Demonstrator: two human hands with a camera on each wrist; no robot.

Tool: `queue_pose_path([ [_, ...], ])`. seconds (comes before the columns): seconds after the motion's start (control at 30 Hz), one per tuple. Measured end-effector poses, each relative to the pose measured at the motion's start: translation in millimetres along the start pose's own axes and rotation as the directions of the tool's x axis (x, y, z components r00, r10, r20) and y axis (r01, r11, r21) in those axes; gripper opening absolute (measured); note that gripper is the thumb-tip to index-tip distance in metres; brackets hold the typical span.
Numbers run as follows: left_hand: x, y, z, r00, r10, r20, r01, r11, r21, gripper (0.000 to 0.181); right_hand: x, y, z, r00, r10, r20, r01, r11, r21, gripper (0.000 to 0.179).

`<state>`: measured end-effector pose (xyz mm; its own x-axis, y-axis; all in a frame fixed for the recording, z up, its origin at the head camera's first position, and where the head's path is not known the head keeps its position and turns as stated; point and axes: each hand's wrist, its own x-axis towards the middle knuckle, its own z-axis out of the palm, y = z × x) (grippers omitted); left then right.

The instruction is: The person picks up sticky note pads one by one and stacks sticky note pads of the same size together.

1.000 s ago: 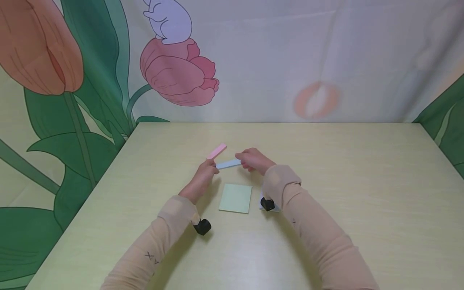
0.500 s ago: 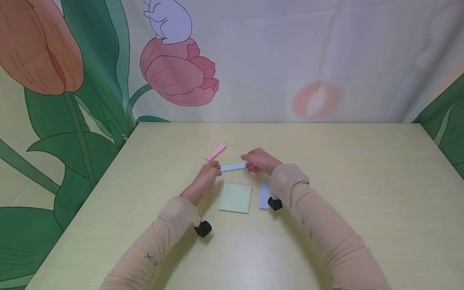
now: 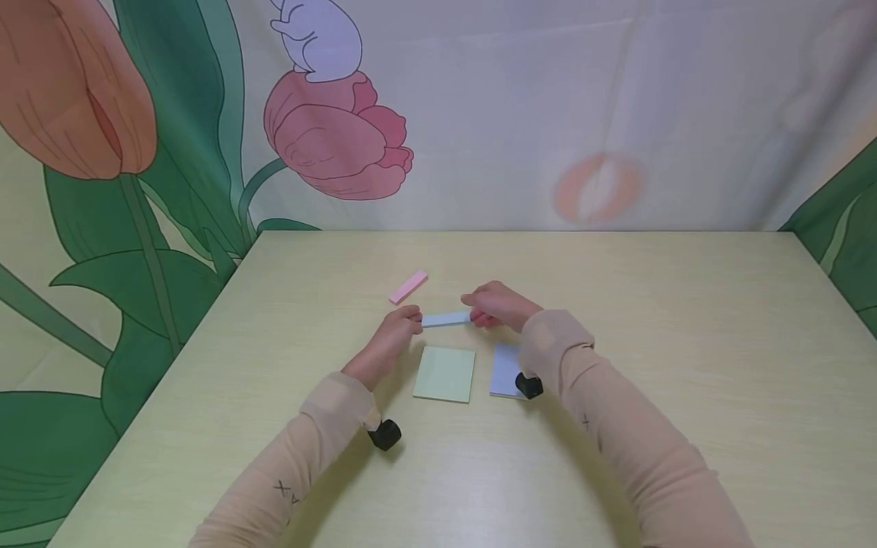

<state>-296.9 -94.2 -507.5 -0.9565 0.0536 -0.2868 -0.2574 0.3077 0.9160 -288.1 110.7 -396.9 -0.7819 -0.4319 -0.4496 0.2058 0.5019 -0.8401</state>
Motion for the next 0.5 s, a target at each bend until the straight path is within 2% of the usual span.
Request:
queue_pose_path([
  [0.13,-75.7,70.7,-2.8,0.999,-0.035,0.020,0.036,0.999,-0.008,0.051,-1.3,0.2,0.2,1.000,0.006,-0.013,-0.006,1.000,-0.029,0.053],
  [0.2,-96.0,89.7,-5.4,0.999,-0.032,0.035,0.033,0.999,-0.014,0.051,-1.6,-0.6,1.7,1.000,0.004,-0.030,-0.005,0.999,-0.050,0.050],
  [0.23,-101.0,95.1,-6.1,0.999,-0.037,0.037,0.038,0.999,-0.019,0.051,-1.8,-1.2,2.8,0.999,0.003,-0.041,-0.005,0.998,-0.061,0.048],
  [0.3,-98.9,94.2,-6.6,0.999,-0.027,0.030,0.028,1.000,-0.006,0.051,-2.7,-2.6,5.3,0.998,-0.004,-0.069,-0.001,0.997,-0.077,0.046],
  [0.4,-89.7,84.8,-9.1,0.999,0.047,0.019,-0.048,0.997,0.058,0.052,-5.8,-4.7,9.1,0.994,-0.023,-0.110,0.013,0.995,-0.097,0.045],
  [0.43,-77.4,72.9,-9.5,0.996,0.091,0.009,-0.092,0.992,0.092,0.052,-7.0,-5.2,10.0,0.992,-0.033,-0.118,0.021,0.994,-0.108,0.045],
  [0.5,-63.2,61.8,-9.3,0.994,0.109,0.000,-0.107,0.979,0.176,0.053,-9.0,-6.0,11.7,0.990,-0.050,-0.129,0.034,0.992,-0.120,0.046],
])
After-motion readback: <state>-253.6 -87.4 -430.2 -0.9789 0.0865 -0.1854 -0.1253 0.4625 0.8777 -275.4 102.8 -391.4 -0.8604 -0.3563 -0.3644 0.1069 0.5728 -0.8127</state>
